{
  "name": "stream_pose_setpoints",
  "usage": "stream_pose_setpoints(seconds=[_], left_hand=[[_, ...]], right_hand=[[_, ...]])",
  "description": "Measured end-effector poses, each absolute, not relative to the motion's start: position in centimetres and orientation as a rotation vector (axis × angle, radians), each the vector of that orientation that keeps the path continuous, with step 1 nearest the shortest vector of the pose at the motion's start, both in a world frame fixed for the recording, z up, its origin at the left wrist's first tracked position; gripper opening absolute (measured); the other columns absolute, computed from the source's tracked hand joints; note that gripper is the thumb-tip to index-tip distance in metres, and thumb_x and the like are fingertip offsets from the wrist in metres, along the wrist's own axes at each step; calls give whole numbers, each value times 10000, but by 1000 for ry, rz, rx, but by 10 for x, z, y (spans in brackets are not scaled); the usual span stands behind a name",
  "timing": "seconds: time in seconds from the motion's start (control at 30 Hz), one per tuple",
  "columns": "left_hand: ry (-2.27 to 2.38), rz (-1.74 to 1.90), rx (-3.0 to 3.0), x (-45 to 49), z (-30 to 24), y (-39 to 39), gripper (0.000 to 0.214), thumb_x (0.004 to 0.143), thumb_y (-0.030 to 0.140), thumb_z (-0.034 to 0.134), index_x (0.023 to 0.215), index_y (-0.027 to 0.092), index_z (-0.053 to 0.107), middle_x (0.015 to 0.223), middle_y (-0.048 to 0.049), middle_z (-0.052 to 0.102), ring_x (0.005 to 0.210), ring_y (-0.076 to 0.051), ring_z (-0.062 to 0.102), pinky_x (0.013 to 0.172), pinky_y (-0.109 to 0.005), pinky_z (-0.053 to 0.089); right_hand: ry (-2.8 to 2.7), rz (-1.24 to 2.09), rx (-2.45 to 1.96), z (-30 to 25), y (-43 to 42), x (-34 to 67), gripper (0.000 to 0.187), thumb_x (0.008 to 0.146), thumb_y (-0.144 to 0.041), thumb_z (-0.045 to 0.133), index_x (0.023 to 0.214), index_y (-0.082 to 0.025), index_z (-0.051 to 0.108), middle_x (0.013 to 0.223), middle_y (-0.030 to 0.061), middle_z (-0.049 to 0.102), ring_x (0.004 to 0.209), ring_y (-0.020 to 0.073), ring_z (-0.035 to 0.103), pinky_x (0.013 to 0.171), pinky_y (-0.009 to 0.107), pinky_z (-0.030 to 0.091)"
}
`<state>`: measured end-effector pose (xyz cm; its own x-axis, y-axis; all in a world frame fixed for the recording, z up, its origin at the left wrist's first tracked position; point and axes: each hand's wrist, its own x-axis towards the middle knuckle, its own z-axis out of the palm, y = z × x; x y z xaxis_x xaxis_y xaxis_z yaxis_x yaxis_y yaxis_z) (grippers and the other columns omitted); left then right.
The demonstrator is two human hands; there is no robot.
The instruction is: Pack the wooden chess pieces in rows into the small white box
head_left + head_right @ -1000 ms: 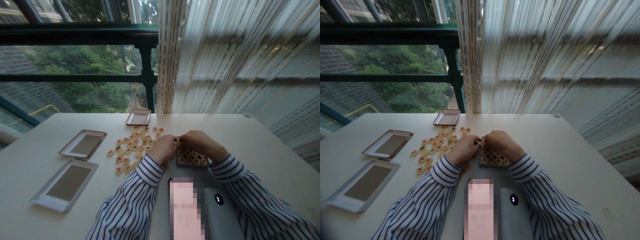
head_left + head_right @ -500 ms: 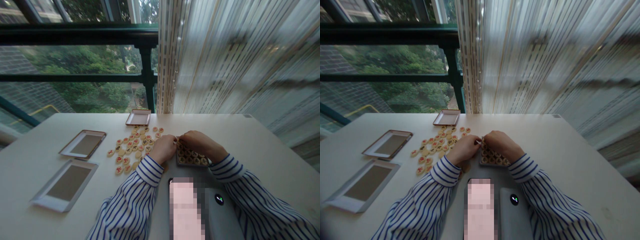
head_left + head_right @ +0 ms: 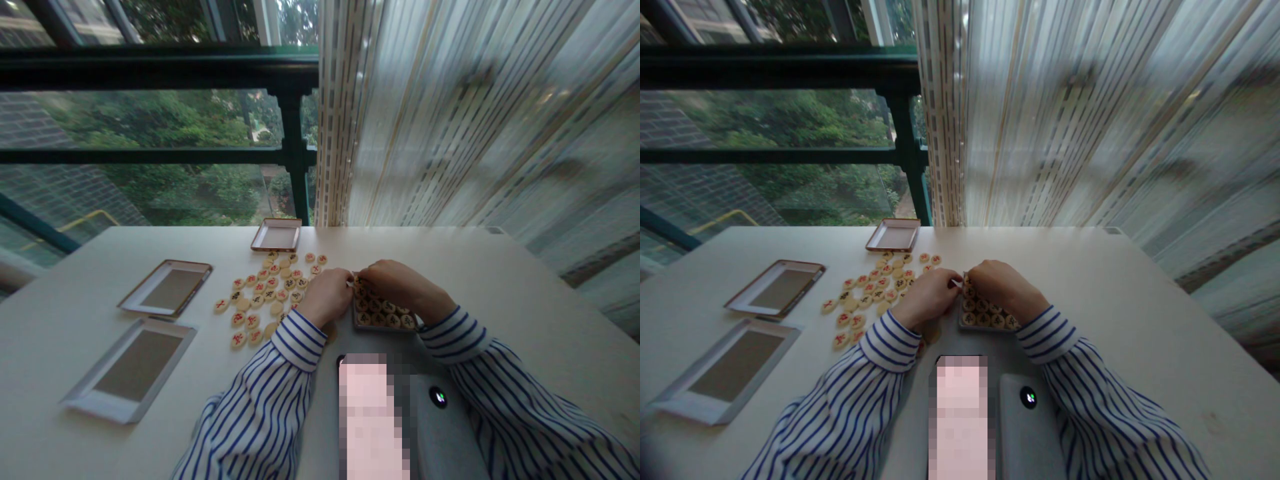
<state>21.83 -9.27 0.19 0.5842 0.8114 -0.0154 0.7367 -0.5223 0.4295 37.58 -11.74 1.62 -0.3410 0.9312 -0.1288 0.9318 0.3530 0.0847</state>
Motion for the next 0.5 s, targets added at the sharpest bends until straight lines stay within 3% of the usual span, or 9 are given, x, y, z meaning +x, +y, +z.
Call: stream_pose_setpoints(seconds=[0.23,0.5], left_hand=[[1323,360,2413,206,15,-82,324,790,275,483,1052,179,647,1009,-86,685,929,-205,620,815,-294,454],[1400,561,2332,179,35,-69,314,799,308,496,1031,172,657,983,-74,692,894,-190,624,752,-258,464]], right_hand=[[2437,187,1771,27,-121,381,292,894,-300,386,885,-177,651,852,101,690,774,207,639,627,287,421],[2521,289,1848,34,-122,374,277,880,-321,403,951,-172,625,938,90,674,872,213,599,731,318,390]])
